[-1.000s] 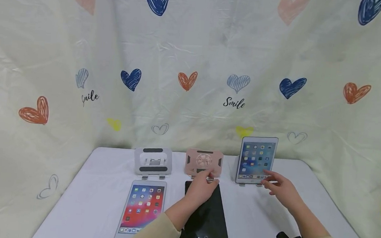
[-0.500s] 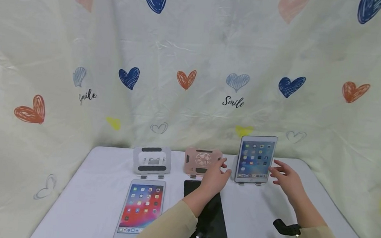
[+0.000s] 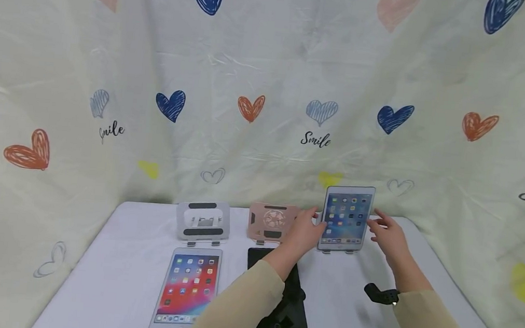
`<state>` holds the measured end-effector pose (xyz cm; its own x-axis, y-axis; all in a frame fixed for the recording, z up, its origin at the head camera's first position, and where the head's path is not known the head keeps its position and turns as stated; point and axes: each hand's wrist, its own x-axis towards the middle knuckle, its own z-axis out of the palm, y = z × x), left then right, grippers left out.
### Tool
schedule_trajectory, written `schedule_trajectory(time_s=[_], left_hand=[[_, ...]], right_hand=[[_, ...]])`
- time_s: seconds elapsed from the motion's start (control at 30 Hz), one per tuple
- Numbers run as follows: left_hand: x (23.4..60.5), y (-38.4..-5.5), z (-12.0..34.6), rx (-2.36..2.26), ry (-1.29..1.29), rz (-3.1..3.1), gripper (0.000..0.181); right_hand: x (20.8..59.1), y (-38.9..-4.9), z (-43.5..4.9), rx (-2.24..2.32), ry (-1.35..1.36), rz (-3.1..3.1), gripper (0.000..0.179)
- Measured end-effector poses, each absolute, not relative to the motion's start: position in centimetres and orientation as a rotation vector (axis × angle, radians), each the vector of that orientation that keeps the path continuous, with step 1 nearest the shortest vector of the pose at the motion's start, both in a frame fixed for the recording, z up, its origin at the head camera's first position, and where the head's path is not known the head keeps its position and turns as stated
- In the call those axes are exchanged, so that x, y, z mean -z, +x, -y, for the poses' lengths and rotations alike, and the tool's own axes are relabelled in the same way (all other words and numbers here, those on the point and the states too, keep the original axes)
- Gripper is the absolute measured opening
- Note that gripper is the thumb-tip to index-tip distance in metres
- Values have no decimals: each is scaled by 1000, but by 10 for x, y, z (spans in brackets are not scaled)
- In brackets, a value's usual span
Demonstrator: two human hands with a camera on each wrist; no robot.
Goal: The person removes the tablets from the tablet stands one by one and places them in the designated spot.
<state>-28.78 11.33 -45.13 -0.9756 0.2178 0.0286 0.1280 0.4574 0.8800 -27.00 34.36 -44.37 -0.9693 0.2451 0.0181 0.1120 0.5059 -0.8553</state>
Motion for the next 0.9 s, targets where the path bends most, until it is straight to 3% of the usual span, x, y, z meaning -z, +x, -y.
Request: schedule_trajectory(time_s=[0.6, 0.9], left_hand=[[455, -290, -124, -1527, 410, -2683, 57], [469, -291, -122, -1629, 330, -2803, 41]], right_hand=[[455, -281, -344, -1345, -235, 2599, 63], [479, -278, -346, -1292, -208, 2470, 54]])
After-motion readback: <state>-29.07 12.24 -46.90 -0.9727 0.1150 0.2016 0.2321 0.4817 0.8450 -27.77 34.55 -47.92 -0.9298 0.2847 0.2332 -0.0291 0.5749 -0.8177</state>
